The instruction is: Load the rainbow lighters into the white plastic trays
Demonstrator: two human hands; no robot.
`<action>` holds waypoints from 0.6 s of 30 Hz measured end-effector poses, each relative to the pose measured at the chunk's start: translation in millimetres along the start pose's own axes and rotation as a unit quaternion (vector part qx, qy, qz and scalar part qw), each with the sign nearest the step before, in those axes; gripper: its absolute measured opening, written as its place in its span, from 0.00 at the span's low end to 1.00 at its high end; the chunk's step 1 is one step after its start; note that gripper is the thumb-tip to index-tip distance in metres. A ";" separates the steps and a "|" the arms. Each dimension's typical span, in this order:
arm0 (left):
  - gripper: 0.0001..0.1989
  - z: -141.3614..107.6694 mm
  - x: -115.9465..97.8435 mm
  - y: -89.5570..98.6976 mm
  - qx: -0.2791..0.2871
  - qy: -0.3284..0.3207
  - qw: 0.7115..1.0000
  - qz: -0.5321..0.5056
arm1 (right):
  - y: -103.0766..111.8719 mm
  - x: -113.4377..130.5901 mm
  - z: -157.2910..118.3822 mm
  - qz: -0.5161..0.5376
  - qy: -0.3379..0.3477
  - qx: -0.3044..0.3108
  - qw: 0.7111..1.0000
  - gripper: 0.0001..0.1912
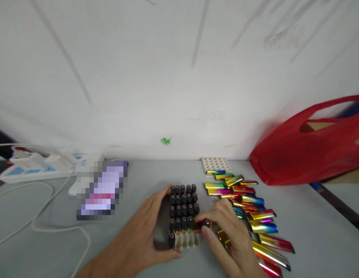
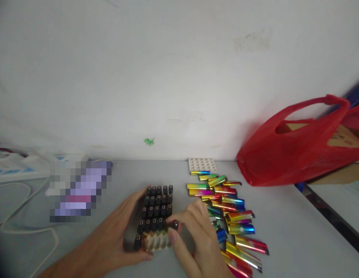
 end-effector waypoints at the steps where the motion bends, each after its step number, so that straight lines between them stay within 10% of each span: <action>1: 0.81 0.1 -0.1 0.2 0.004 0.004 1.000 0.000 | 0.4 0.4 0.0 -0.017 0.019 0.002 1.000 0.11; 18: 0.80 -0.1 -3.7 3.3 -0.001 0.004 1.000 -0.004 | -3.6 -5.4 -5.1 -0.007 -0.022 -0.036 0.999 0.12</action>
Point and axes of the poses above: each hand's wrist, its own z-axis towards the middle knuckle, its own y-axis out of the back of the hand, x = y × z, the point moved 3 cm from there along z, towards the middle knuckle
